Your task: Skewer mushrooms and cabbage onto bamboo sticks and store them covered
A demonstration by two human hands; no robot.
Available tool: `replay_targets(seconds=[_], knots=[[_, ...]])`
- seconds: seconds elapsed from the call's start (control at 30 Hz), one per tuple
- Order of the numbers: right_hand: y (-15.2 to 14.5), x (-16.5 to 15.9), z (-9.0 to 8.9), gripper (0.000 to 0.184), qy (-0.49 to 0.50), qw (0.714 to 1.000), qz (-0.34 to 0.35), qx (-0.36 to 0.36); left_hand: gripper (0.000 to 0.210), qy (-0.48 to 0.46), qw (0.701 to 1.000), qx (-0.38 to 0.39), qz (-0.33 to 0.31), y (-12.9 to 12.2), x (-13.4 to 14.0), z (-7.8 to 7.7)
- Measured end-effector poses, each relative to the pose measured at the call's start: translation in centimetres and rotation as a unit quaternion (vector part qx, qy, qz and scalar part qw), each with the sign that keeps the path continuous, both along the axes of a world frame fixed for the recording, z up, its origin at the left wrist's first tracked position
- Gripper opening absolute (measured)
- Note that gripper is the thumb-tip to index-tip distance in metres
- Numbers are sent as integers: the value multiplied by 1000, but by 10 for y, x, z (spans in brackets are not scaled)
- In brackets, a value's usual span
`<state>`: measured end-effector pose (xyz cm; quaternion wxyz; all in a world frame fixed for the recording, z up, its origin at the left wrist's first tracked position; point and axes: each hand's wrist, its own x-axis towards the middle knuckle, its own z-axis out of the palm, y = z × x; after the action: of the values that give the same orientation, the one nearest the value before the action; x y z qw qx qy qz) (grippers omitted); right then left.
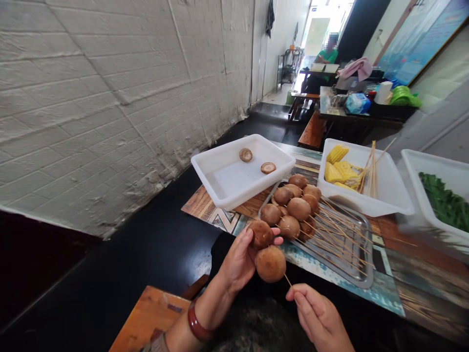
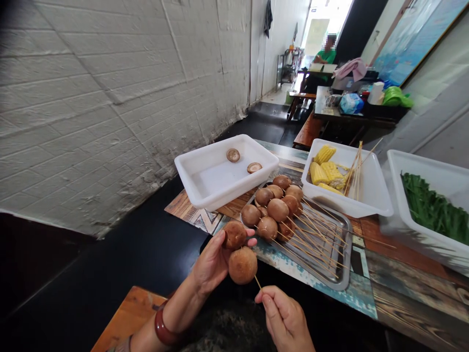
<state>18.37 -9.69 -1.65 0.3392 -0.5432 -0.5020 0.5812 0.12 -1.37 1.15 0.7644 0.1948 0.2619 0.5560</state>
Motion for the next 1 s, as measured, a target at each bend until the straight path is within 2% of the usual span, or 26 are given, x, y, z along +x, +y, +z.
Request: replay_targets(seconds=[0.1, 0.27, 0.4, 0.53, 0.73, 0.83, 1.0], knots=[[0, -3, -1, 50, -1, 1000, 13, 8, 40, 12, 1000, -5, 22, 0, 2, -1], [3, -5, -1, 46, -66, 994, 8, 82, 38, 27, 998, -47, 38, -2, 9, -2], [3, -6, -1, 45, -90, 991, 2, 101, 36, 31, 997, -62, 42, -3, 13, -3], [5, -5, -3, 42, -111, 985, 1, 134, 36, 41, 996, -60, 46, -2, 13, 1], [14, -4, -5, 37, -130, 974, 39, 181, 36, 63, 995, -58, 49, 1, 12, 8], [17, -5, -4, 36, -125, 976, 32, 177, 36, 67, 995, -50, 47, 2, 10, 9], [14, -4, -8, 38, -69, 991, 44, 107, 39, 36, 998, -37, 37, 7, 5, 7]])
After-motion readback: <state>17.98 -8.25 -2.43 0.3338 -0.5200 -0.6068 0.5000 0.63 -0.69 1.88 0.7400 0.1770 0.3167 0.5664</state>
